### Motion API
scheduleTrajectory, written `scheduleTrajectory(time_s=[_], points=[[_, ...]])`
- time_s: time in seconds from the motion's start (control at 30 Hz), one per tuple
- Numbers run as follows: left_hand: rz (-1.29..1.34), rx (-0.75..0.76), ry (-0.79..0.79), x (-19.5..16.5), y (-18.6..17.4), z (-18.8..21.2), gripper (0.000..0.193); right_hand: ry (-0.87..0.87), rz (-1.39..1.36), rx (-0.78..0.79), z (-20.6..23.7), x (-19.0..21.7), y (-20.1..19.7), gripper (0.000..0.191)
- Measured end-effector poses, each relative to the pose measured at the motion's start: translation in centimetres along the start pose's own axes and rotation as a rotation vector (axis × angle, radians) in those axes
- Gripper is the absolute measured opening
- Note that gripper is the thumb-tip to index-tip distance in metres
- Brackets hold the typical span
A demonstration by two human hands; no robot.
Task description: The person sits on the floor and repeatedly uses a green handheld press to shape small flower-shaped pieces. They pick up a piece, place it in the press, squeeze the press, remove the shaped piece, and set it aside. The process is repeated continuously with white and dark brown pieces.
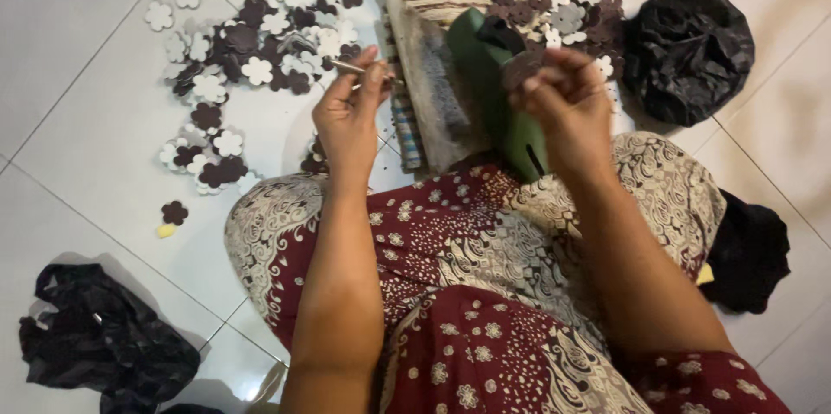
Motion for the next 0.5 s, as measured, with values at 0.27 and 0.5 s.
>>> scheduleTrajectory(time_s=[0.27,0.5], points=[[-0.036,-0.352,0.130,-0.3,-2.3,-1.3,0.028,-0.900,0.929,0.456,1.0,-4.7,7.9,0.043],[-0.157,-0.370,0.173,-1.0,-2.3,-0.5,0.025,-0.245,0.899,0.663,0.3,-20.0,16.2,0.042]])
Point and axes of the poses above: each hand's wrist, its own z-axis away from the middle knuckle, its own y-axis out of the palm, x = y × z, the point moved 4 cm from there along -z, towards the middle knuckle, and after that the axes turned 13 degrees about -z, right-handed, at the moved point
